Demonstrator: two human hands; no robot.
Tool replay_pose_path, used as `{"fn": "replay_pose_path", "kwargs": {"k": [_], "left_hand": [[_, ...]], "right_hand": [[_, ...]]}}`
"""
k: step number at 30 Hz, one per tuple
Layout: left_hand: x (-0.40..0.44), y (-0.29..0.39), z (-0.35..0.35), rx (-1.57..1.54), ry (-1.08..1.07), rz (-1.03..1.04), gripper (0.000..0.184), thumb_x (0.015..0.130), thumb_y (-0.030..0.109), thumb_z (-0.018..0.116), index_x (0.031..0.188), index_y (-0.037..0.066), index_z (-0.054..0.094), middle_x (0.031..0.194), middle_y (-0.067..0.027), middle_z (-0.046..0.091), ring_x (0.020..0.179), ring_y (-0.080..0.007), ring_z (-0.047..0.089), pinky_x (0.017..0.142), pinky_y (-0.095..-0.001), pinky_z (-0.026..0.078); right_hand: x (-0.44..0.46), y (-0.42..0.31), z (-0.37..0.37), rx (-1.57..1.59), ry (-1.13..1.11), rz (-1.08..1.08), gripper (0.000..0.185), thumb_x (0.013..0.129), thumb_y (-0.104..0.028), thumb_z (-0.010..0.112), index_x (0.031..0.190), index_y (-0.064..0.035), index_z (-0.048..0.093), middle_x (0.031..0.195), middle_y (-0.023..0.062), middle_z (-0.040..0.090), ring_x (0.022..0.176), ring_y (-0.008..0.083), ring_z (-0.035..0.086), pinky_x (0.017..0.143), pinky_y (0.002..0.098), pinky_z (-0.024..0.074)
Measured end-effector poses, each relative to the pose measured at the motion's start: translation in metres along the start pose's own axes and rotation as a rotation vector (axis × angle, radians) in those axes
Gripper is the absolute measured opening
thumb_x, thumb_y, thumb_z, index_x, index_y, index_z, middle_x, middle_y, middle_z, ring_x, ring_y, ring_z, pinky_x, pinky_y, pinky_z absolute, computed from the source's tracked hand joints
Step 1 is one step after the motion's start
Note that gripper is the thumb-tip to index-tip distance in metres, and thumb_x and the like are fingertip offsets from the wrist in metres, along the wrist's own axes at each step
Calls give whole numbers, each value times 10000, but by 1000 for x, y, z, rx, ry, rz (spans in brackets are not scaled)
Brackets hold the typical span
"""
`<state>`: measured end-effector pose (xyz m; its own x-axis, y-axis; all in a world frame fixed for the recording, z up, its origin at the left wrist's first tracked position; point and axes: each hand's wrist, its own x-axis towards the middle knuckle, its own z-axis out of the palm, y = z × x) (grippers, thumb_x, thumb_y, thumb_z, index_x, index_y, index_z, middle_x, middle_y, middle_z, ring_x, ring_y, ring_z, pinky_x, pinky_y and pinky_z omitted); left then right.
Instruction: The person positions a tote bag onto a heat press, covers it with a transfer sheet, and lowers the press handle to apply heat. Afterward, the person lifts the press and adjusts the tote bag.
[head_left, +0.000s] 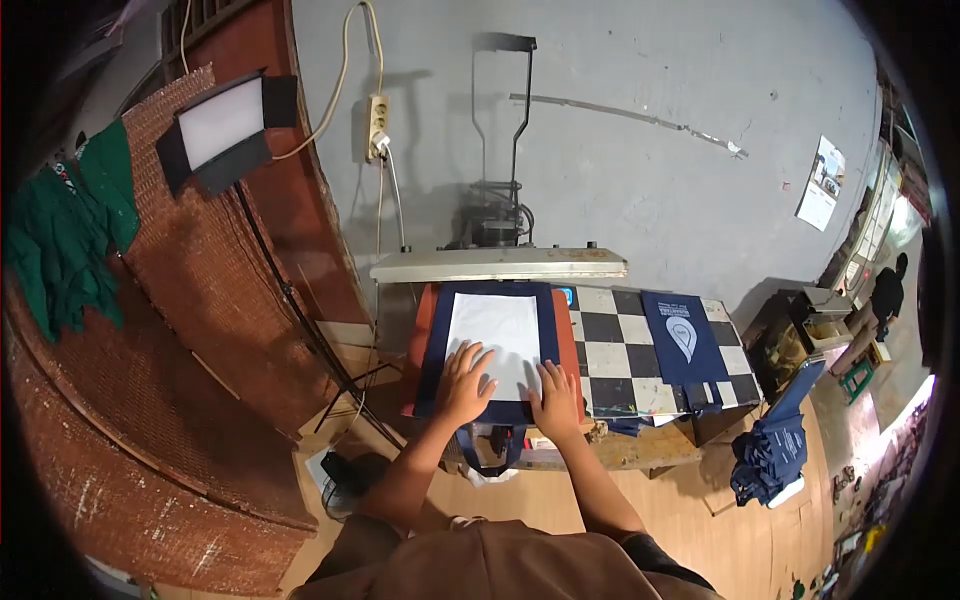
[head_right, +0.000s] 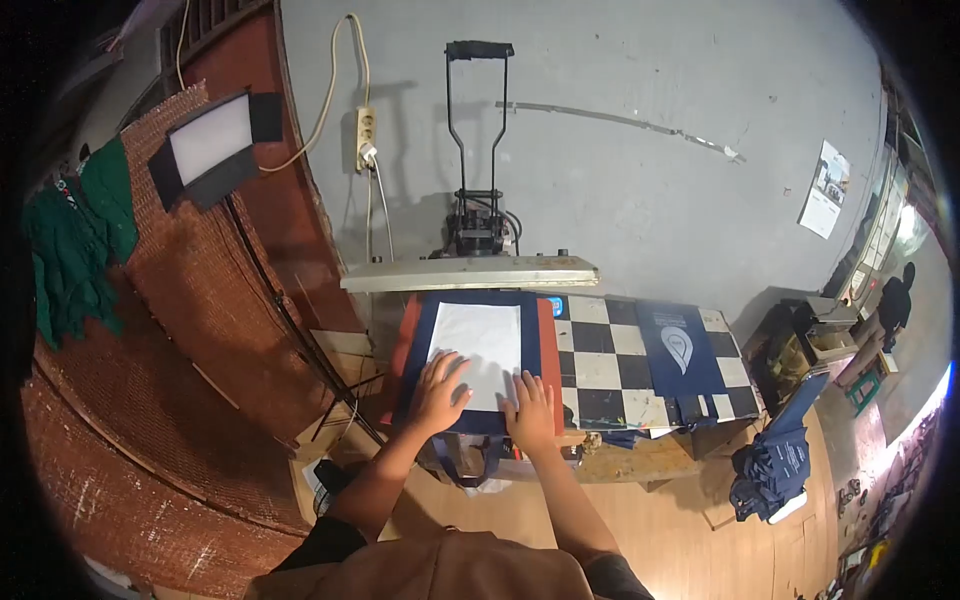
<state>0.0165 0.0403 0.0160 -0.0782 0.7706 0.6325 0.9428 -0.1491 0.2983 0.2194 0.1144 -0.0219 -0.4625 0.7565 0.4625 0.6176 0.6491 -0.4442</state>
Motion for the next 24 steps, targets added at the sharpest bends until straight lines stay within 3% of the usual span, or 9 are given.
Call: {"fn": "replay_pose_path", "kwargs": {"k": [1, 5, 13, 24], "left_hand": [[4, 11, -8, -25, 17, 21, 516, 816, 209, 701, 1300, 95, 562, 1374, -146, 468, 1326, -371, 397, 1088, -478, 329], [24, 62, -53, -51, 77, 81, 501, 807, 162, 693, 1291, 106, 576, 1369, -131, 488, 1322, -362, 414, 1086, -467, 343], [73, 124, -136, 5, 232, 201, 452, 802, 103, 655, 1250, 100, 594, 1324, -116, 526, 1285, -351, 468, 1059, -458, 378], [192, 117, -182, 139, 306, 262, 443, 828, 98, 627, 1268, 105, 569, 1309, -82, 532, 1247, -309, 490, 1027, -436, 408]], "right_hand": [[1, -10, -12, 11, 29, -52, 533, 899, -213, 586, 1392, -57, 460, 1437, 181, 460, 1361, 384, 388, 1154, 525, 238], [9, -49, -63, 92, 124, -238, 487, 867, -94, 569, 1346, -60, 493, 1374, 177, 500, 1310, 384, 432, 1129, 513, 292], [52, -103, -156, 145, 333, -531, 513, 820, -48, 592, 1326, -46, 506, 1319, 198, 522, 1248, 406, 468, 1094, 517, 334], [169, -117, -226, -133, 440, -627, 553, 818, -69, 592, 1355, -59, 461, 1355, 173, 496, 1297, 357, 441, 1125, 513, 304]]}}
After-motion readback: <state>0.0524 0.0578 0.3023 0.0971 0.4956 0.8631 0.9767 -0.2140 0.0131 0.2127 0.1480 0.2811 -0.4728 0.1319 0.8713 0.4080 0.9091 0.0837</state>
